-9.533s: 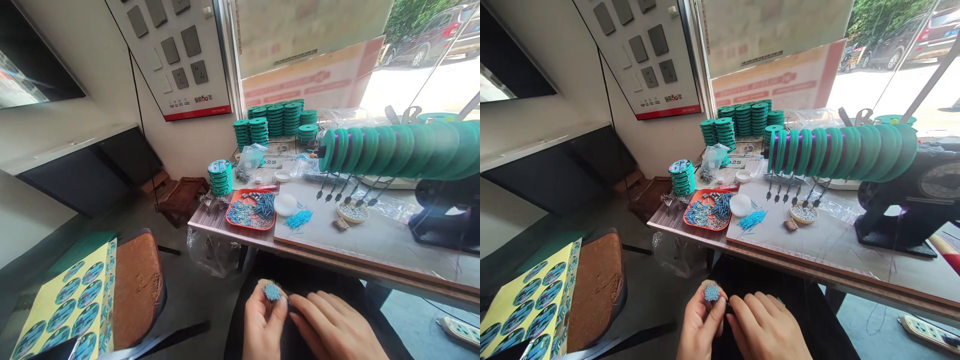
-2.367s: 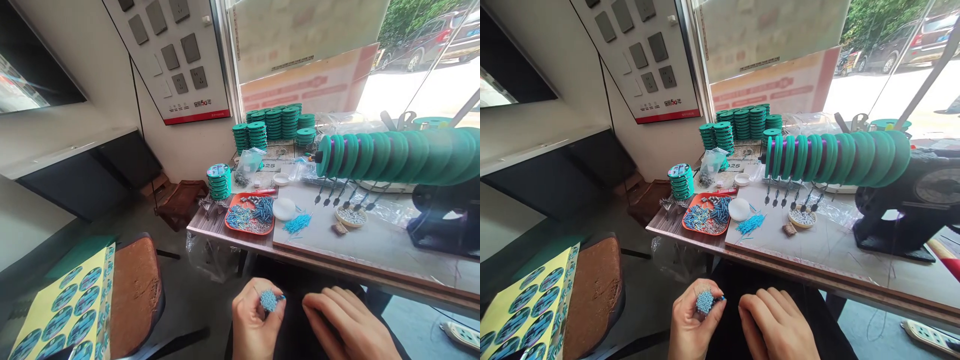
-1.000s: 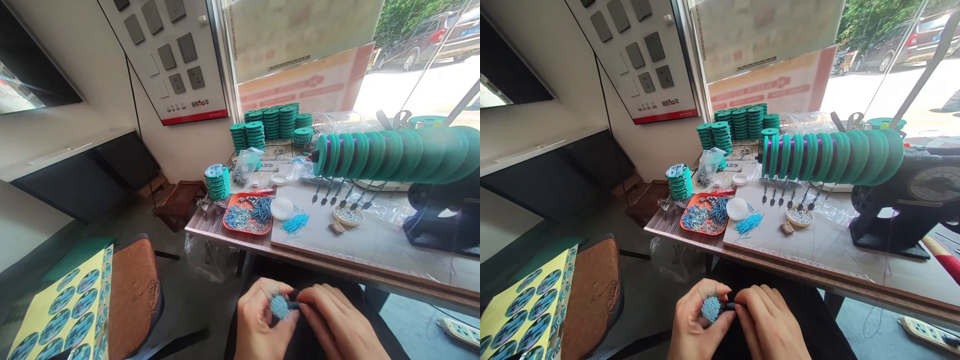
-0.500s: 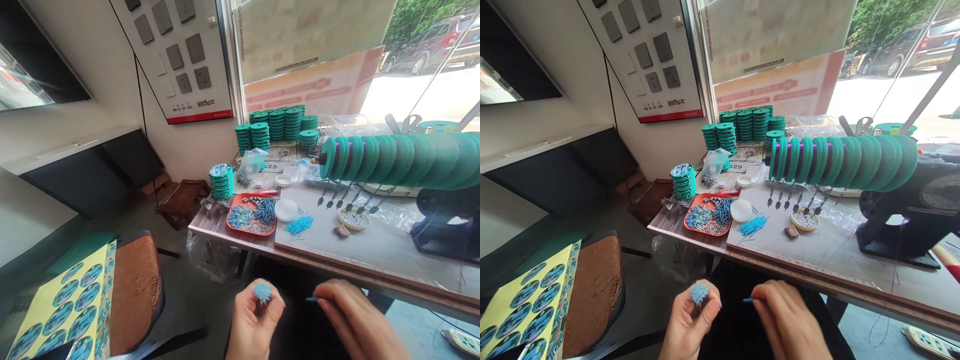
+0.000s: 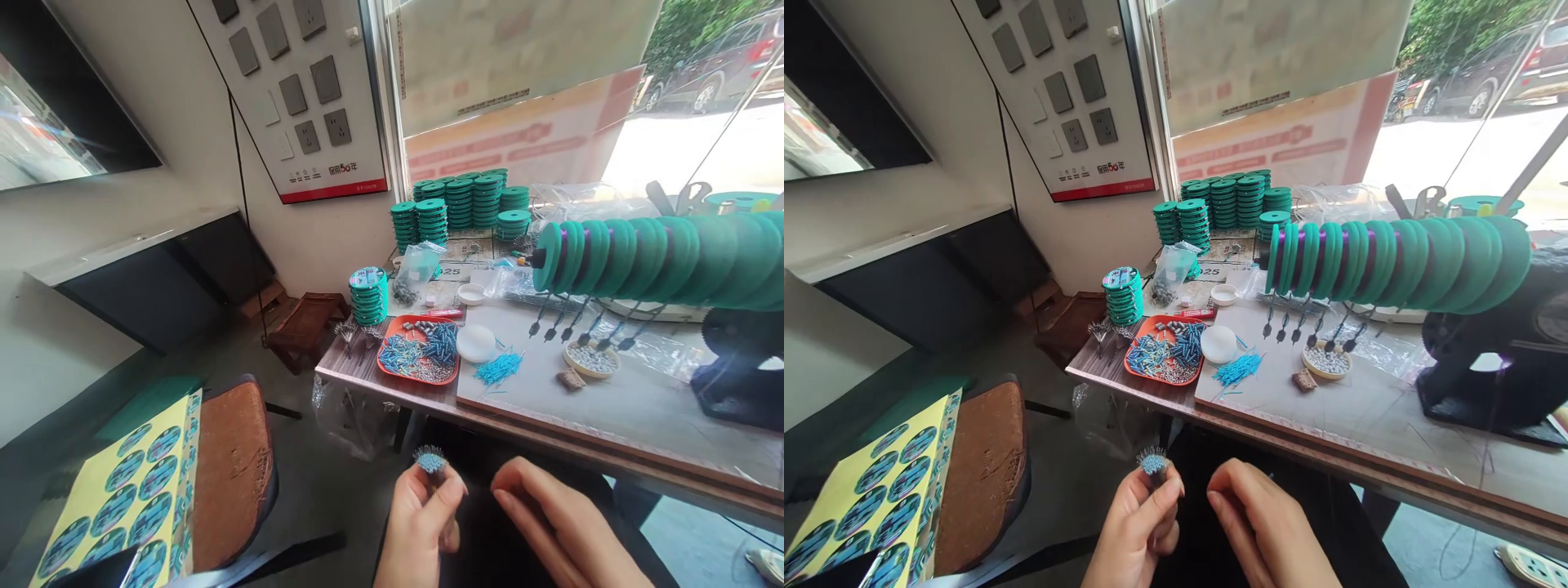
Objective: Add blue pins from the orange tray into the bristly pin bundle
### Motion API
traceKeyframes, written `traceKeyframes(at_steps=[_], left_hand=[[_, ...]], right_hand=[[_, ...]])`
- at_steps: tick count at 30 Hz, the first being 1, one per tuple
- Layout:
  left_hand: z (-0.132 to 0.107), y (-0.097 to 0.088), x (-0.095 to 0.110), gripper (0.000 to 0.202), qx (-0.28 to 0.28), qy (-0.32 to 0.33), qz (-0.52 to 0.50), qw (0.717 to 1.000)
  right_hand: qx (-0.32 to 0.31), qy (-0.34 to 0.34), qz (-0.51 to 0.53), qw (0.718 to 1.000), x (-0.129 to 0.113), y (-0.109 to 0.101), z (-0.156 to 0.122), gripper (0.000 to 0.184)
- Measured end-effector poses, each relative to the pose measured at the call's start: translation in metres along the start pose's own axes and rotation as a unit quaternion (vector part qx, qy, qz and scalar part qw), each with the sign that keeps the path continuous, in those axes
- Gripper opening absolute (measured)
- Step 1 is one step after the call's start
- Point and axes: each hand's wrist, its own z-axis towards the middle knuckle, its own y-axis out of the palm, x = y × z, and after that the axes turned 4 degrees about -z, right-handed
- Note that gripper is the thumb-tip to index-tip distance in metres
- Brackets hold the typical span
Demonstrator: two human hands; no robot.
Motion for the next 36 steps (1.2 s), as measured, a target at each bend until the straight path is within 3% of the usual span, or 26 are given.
traceKeyframes(at_steps=[5,10,22,29,33,36], left_hand=[[0.000,0.005,-0.008,0.053,0.001,-0.033,-0.088,0.996],[-0.003,0.011,-0.014,0.053,0.021,-0.039,-0.070,0.997],[-0.003,0.011,-0.023,0.045,0.017,-0.042,-0.031,0.999],[-0.001,0.001,-0.039,0.042,0.118,0.057,0.017,0.991],[-0.002,0.004,-0.028,0.033,0.037,-0.044,-0.053,0.997],[-0.001,0.005,-0.018,0.033,-0.031,-0.128,-0.129,0.983]], right_hand=[[0.099,-0.051,-0.055,0.992,0.001,0.000,-0.005,0.007],[0.123,-0.061,-0.093,0.986,0.002,0.006,-0.008,0.003],[0.139,-0.086,-0.016,0.986,0.002,0.020,-0.017,0.007],[0.141,-0.099,-0.019,0.985,0.000,0.023,-0.016,0.008],[0.135,-0.095,-0.028,0.986,0.000,0.024,-0.016,0.010],[0.138,-0.103,-0.026,0.985,0.004,0.027,-0.017,0.009]])
